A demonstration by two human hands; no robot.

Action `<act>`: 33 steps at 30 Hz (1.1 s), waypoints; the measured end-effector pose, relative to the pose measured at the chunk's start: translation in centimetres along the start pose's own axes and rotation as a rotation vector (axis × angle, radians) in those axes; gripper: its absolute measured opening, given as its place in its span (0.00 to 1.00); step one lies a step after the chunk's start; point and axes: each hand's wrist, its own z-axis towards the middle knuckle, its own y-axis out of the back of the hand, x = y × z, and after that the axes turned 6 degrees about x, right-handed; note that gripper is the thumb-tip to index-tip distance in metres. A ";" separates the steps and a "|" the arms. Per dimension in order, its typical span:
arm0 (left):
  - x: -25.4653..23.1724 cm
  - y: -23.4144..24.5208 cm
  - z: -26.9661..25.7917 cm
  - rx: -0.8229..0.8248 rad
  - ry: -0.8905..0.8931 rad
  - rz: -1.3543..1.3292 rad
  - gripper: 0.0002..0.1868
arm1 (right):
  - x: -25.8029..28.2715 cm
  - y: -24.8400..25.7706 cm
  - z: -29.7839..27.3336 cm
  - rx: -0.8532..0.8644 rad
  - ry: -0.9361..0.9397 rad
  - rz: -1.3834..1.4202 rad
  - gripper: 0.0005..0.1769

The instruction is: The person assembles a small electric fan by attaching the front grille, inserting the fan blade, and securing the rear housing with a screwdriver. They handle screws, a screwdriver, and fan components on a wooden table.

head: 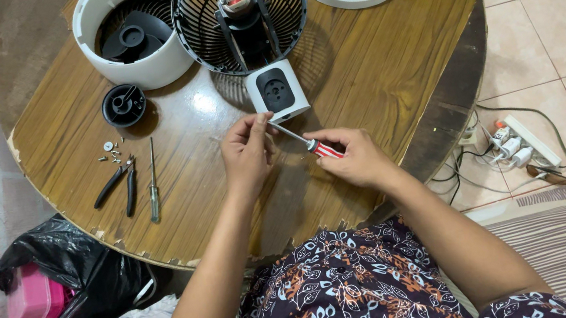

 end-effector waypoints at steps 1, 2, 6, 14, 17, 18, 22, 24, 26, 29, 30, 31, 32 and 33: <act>-0.4 -0.2 0.2 -0.012 -0.016 0.007 0.13 | -0.2 0.2 0.0 -0.018 -0.006 -0.012 0.28; -0.8 -0.4 0.5 -0.022 -0.030 0.015 0.13 | -0.5 0.4 0.0 -0.038 -0.013 -0.025 0.27; -1.6 -1.4 0.9 -0.035 -0.048 0.045 0.12 | -2.5 1.8 0.3 -0.172 0.016 0.026 0.25; 0.8 -6.3 0.9 0.126 -0.014 0.181 0.10 | -8.2 6.4 0.9 -0.553 -0.049 -0.398 0.19; 1.6 -8.1 0.7 0.181 0.027 0.244 0.09 | -9.4 7.5 1.2 -0.622 -0.142 -0.466 0.21; 1.9 -8.7 0.9 0.198 0.045 0.277 0.09 | -9.7 7.9 1.2 -0.645 -0.169 -0.482 0.21; 2.8 -10.4 1.5 0.246 0.087 0.319 0.09 | -10.4 8.7 2.1 -0.698 -0.210 -0.528 0.20; 3.2 -10.9 2.1 0.254 0.111 0.344 0.09 | -10.5 9.0 2.7 -0.706 -0.228 -0.530 0.20; 3.5 -11.3 2.6 0.252 0.111 0.365 0.09 | -10.3 9.2 3.1 -0.706 -0.231 -0.529 0.20; 3.7 -11.6 3.0 0.252 0.112 0.366 0.09 | -10.0 9.3 3.3 -0.703 -0.233 -0.515 0.19; 3.7 -11.6 3.2 0.251 0.112 0.362 0.09 | -9.9 9.3 3.4 -0.700 -0.231 -0.508 0.19; 3.6 -11.5 3.2 0.254 0.119 0.372 0.09 | -9.8 9.2 3.4 -0.702 -0.238 -0.501 0.19; 3.5 -11.4 3.2 0.255 0.125 0.383 0.09 | -9.7 9.2 3.4 -0.703 -0.244 -0.494 0.18; 3.4 -11.3 3.2 0.257 0.130 0.393 0.09 | -9.6 9.2 3.4 -0.705 -0.249 -0.487 0.18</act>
